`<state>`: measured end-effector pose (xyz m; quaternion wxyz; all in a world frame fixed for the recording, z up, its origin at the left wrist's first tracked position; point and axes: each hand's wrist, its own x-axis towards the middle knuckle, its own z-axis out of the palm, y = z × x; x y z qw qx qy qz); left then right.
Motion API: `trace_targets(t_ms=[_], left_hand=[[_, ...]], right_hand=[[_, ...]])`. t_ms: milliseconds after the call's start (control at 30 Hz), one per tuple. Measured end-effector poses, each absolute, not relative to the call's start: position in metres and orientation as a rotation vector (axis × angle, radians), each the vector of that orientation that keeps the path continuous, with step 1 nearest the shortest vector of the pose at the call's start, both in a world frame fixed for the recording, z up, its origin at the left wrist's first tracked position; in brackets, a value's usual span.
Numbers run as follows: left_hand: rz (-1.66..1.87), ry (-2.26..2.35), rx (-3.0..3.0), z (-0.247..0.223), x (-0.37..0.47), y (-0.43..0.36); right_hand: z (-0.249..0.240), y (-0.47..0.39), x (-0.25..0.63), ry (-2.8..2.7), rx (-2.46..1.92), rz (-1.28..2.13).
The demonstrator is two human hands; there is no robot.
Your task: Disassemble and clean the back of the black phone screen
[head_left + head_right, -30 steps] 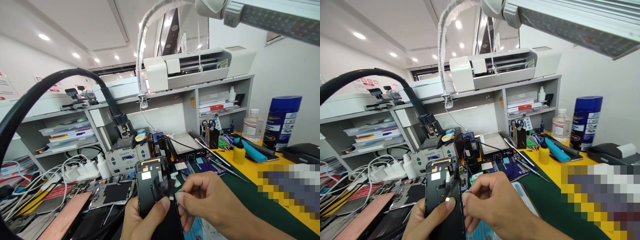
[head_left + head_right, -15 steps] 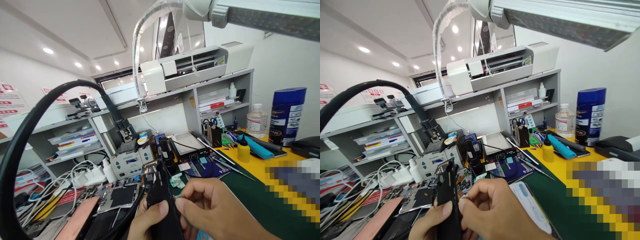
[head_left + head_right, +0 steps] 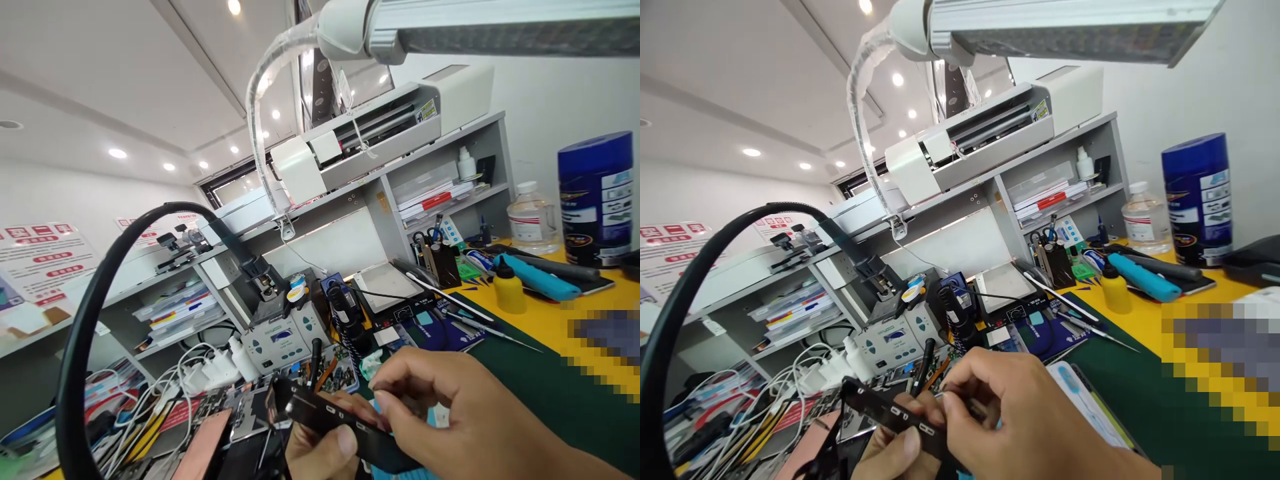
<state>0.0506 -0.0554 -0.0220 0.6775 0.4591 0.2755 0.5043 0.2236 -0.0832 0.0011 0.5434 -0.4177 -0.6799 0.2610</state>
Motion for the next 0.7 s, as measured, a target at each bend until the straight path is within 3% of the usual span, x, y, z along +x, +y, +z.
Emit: trace_targets(t_ms=[233, 700], left_hand=[[1.159, 0.670, 1.090, -0.022, 0.051, -0.052], [1.197, 0.636, 1.087, -0.041, 0.046, -0.046]], right_hand=[[0.002, -0.089, 0.227, -1.666, -0.901, 0.350], [0.000, -0.096, 0.227, -1.694, -0.708, 0.314]])
